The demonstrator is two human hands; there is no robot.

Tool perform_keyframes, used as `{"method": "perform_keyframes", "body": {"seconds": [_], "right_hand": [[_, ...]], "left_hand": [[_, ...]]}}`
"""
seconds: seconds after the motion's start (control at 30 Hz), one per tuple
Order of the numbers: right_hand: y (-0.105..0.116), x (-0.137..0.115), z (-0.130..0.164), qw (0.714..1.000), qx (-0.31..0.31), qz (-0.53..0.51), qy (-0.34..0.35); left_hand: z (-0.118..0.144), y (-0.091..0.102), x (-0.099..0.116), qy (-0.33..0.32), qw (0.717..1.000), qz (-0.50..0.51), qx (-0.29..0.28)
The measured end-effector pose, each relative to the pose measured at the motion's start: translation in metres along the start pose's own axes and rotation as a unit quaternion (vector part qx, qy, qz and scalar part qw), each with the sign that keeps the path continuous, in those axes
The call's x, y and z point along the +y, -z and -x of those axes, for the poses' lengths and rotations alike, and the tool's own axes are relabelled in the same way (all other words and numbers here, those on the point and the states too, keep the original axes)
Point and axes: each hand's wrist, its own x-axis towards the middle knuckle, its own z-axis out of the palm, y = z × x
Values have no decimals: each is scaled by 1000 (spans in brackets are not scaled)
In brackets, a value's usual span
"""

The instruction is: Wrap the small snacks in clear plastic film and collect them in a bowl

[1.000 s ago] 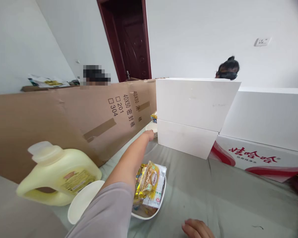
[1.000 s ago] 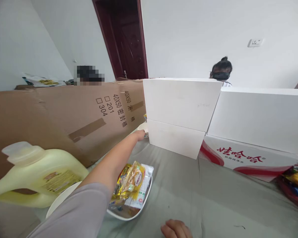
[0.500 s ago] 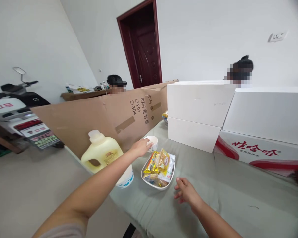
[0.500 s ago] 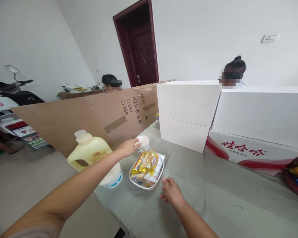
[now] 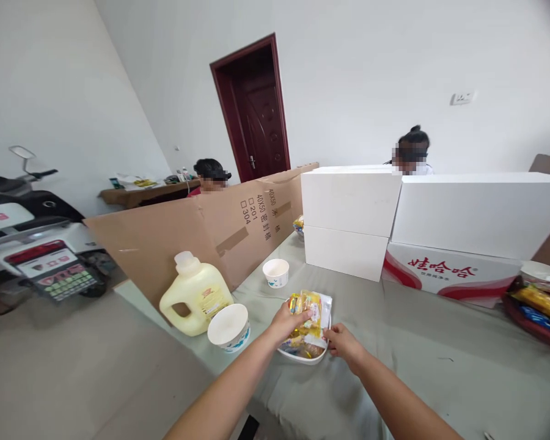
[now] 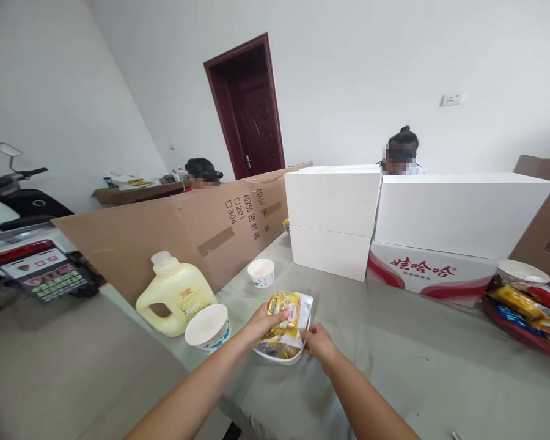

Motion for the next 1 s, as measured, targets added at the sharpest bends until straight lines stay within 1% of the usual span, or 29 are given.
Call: {"method": "perform_keyframes", "body": {"seconds": [0.1, 0.2, 0.3, 0.37, 0.5, 0.57, 0.67, 0.73, 0.8, 0.83, 0.9, 1.0], "right_hand": [[7, 5, 10, 999, -1, -34, 23], [7, 6, 20, 997, -3, -63, 44], [5, 3, 34, 994, -10, -85, 65], [4, -4, 46, 992, -21, -93, 83], [4, -28, 64, 989, -20, -73, 131], [7, -45, 67, 988, -4, -33, 154], [13, -73, 69, 980, 33, 61, 185], [15, -91, 68, 966, 72, 142, 204], [13, -105, 65, 941, 118, 227, 221], [10, -109, 63, 925, 140, 269, 230], [0, -111, 57, 890, 172, 344, 245], [-20, -96, 43, 837, 196, 438, 264]], "left_hand": [[2, -1, 0, 2, 998, 47, -45], [4, -4, 0, 6, 994, 86, -71], [8, -3, 0, 19, 988, 118, -97], [11, 1, 0, 38, 979, 162, -119], [16, 4, -2, 66, 939, 293, -168], [18, 0, -2, 55, 926, 329, -176], [19, -9, 3, 22, 905, 387, -174], [17, -13, 8, -6, 895, 415, -160], [14, -13, 12, -41, 894, 427, -130], [13, -12, 12, -57, 897, 426, -105], [10, -8, 7, -72, 915, 396, -33], [10, -1, -12, -41, 948, 296, 109]]}}
